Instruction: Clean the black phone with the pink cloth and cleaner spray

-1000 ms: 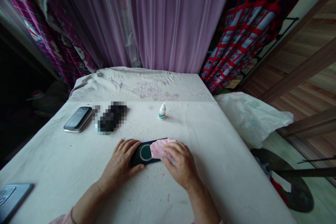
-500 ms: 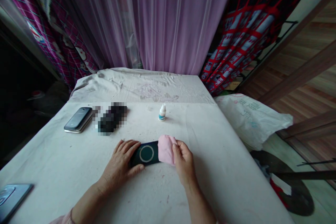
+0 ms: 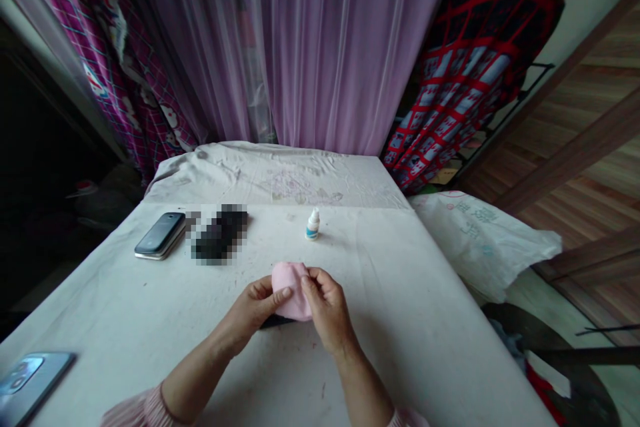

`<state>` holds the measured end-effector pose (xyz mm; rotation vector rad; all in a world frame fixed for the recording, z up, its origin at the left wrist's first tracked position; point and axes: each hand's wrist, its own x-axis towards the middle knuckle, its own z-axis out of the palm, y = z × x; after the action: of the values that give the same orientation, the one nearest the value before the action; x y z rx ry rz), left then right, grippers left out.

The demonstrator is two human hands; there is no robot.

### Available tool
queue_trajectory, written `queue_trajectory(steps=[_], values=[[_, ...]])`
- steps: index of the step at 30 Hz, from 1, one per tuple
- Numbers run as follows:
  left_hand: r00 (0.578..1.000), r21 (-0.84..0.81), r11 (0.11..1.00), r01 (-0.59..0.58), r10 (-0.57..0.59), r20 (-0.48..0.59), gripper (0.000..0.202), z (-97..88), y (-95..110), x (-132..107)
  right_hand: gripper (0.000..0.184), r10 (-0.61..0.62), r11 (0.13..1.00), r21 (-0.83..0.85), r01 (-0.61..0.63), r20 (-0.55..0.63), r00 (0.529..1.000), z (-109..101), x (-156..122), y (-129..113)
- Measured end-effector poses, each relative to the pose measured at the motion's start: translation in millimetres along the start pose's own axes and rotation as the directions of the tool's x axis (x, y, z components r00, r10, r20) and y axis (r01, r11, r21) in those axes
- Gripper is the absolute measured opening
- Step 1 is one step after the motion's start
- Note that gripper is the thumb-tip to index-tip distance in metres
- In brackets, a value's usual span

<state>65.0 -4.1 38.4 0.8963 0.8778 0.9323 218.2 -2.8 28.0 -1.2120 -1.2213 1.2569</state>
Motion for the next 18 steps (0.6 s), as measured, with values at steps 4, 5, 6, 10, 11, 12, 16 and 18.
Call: queue_trajectory(steps=[4, 5, 6, 10, 11, 12, 16, 18], values=[[0.982, -0.128, 0.992, -0.024, -0.001, -0.190, 0.045, -10.7, -4, 8, 0.041, -0.080, 0.987, -0.148, 0.063, -0.115, 0.990, -13, 31, 15], [0.977, -0.153, 0.988, -0.031, -0.003, -0.214, 0.046, -13.1, -5, 10, 0.038, -0.149, 0.971, -0.214, 0.109, -0.180, 0.972, -17, 44, 18], [0.975, -0.175, 0.984, -0.030, -0.010, -0.223, 0.048, -14.9, -7, 12, 0.037, -0.220, 0.946, -0.286, 0.154, -0.216, 0.951, -20, 58, 21], [0.979, -0.185, 0.982, -0.029, -0.010, -0.204, 0.060, -18.6, -12, 18, 0.052, -0.381, 0.831, -0.520, 0.198, -0.273, 0.883, -19, 112, 25], [0.978, -0.162, 0.986, -0.040, 0.005, -0.207, 0.063, -19.8, -13, 19, 0.049, -0.363, 0.795, -0.586, 0.156, -0.254, 0.897, -16, 121, 25], [0.979, -0.127, 0.991, -0.047, 0.020, -0.204, 0.064, -21.7, -15, 19, 0.043, -0.340, 0.761, -0.637, 0.118, -0.237, 0.910, -12, 128, 24], [0.975, 0.232, 0.970, -0.076, 0.121, -0.186, 0.061, -37.2, -17, 19, 0.024, -0.293, 0.711, -0.701, 0.058, -0.220, 0.931, -8, 131, 20], [0.940, 0.543, 0.833, -0.104, 0.260, -0.219, 0.062, -47.7, -14, 19, 0.024, -0.310, 0.699, -0.711, 0.072, -0.210, 0.927, -13, 120, 16]])
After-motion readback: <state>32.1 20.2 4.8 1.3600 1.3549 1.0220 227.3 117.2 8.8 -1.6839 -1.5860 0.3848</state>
